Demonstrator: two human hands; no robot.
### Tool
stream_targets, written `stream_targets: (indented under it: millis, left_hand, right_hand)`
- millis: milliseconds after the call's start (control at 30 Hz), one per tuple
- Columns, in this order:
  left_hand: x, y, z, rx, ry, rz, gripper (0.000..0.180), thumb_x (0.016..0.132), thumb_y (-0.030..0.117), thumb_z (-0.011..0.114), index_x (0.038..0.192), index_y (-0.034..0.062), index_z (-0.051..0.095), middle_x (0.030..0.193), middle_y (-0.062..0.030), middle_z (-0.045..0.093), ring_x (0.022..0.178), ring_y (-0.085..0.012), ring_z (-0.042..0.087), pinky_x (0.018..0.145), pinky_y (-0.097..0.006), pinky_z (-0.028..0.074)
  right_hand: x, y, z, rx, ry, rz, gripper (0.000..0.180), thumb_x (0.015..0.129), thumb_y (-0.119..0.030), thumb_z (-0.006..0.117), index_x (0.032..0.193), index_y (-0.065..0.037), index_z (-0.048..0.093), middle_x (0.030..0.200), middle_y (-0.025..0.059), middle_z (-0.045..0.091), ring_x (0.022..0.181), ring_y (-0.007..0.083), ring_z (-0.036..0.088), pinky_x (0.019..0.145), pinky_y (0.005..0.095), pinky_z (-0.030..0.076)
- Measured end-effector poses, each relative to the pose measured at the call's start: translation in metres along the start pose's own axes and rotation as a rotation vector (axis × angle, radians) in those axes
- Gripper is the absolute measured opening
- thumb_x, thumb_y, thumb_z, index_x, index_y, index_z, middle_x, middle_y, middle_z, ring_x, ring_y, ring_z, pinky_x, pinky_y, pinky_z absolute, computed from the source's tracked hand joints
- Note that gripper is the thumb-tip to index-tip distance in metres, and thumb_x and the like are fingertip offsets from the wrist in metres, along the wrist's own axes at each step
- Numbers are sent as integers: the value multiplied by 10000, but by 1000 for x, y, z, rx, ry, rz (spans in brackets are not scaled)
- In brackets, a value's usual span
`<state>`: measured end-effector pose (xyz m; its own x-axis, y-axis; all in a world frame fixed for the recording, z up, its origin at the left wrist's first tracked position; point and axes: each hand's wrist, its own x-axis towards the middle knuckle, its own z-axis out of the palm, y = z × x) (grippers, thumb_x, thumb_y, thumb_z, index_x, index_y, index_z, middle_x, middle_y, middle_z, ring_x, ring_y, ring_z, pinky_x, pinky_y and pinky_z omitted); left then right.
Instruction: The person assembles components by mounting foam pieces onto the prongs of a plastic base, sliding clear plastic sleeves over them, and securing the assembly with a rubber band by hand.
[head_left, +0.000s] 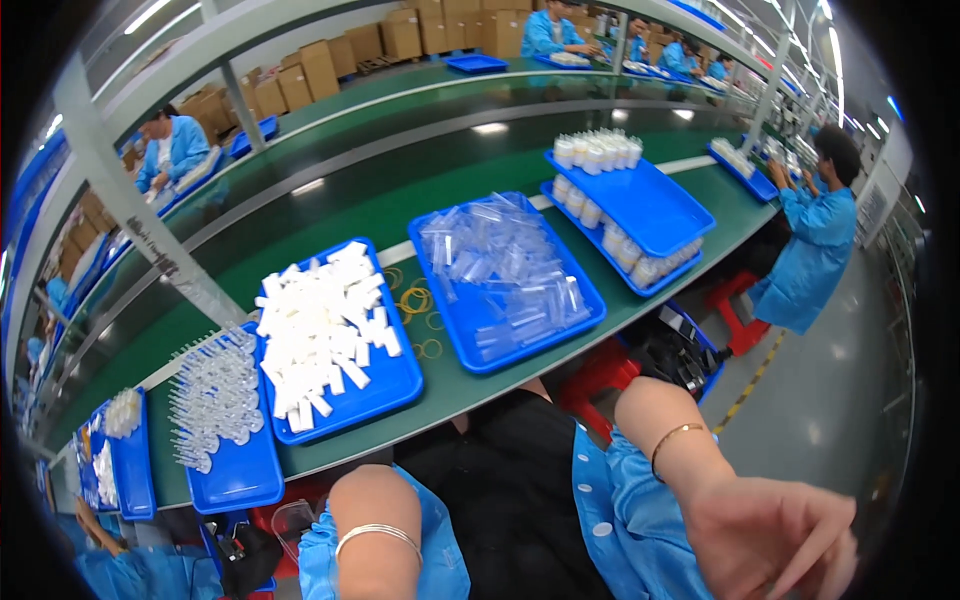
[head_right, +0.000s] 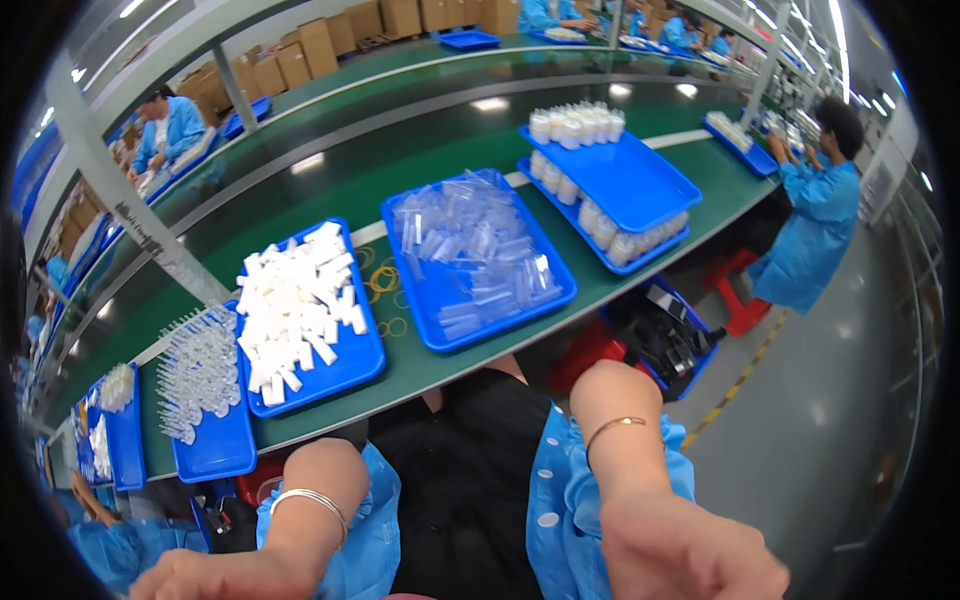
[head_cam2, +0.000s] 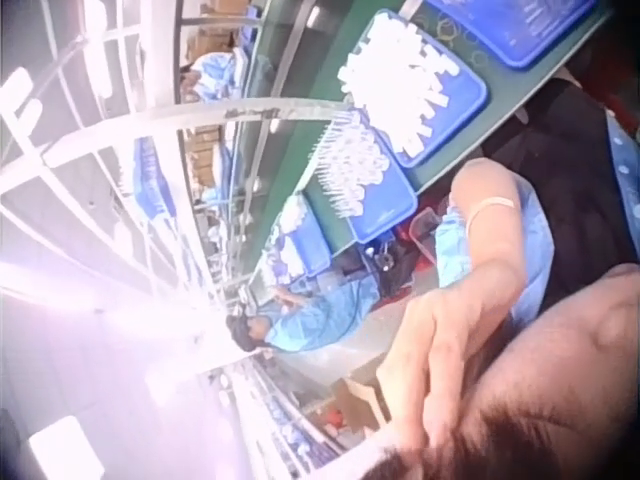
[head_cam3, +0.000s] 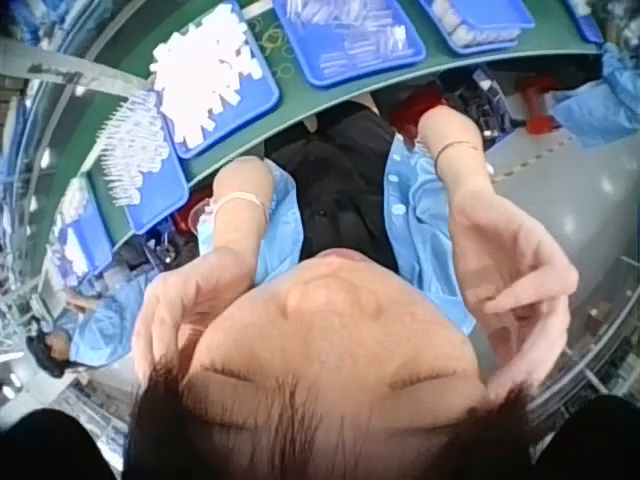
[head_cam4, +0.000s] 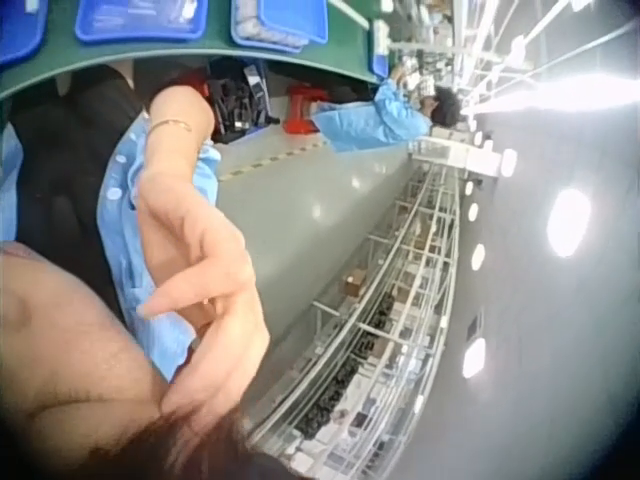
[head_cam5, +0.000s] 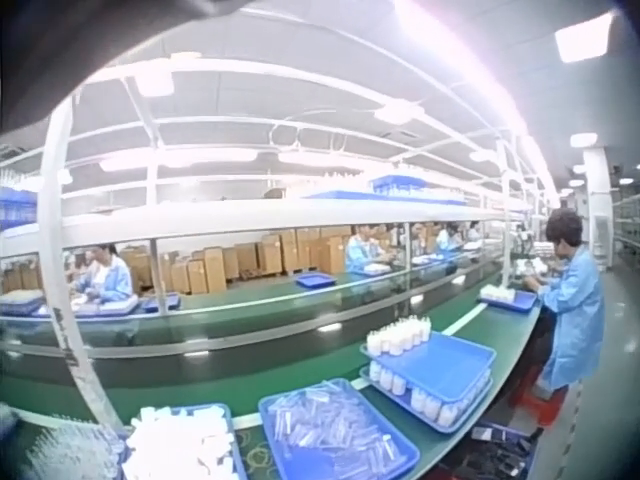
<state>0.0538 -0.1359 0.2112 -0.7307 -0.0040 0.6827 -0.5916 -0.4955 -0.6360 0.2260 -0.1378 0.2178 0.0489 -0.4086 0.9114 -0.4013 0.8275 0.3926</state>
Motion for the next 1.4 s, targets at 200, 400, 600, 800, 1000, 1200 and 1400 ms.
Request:
stream_targets:
  millis: [200,400,600,800,1000,1200,1400]
  left_hand:
    - [1,22,-25,-104,-211,271,134,819,36,522,880,-9,632,877,-70,657,792,-203,643,783,-256,514]
    - [-27,136,-87,1294,-204,-838,181,828,142,503,766,-22,550,786,-171,627,702,-325,599,637,-399,492]
    - [-20,192,-99,1616,92,-1260,114,860,28,506,841,-56,580,899,-169,632,908,-266,589,847,-365,443]
    - [4,222,-128,2112,23,-1038,102,843,14,548,915,-40,596,926,-98,624,885,-153,568,800,-253,424]
    - [36,281,-174,2586,167,-878,241,810,89,628,1030,3,583,952,-94,609,849,-144,575,700,-257,468]
    - [39,302,-217,2933,-342,-1036,498,643,221,738,1058,21,549,932,-143,565,882,-316,515,794,-379,417]
    - [42,282,-235,2985,-478,-1105,529,613,292,764,1004,-9,571,925,-151,554,876,-319,494,771,-378,417]
  right_hand:
    - [-43,-13,-4,-195,171,-232,135,881,-244,474,862,-147,566,833,1,593,757,114,535,577,268,382]
    - [-121,-6,-33,-470,-114,702,85,708,-39,485,714,-30,569,614,74,600,480,177,565,415,258,368]
    - [-201,-11,-28,-498,-269,1209,88,711,29,542,635,-14,554,562,64,566,447,180,522,446,256,400]
    - [-243,8,-5,-436,-368,1358,103,712,43,582,633,-20,558,571,63,568,469,187,525,461,273,387]
    - [-240,68,38,-294,-482,1294,85,694,22,618,754,-16,571,768,102,599,676,240,577,569,304,413]
    - [-242,112,85,-443,-824,1200,332,716,-132,650,1024,-46,561,1154,159,485,1086,332,450,785,391,343]
    - [-271,136,108,-646,-997,1324,496,743,-190,644,1202,-84,489,1282,223,367,1194,381,346,828,436,316]
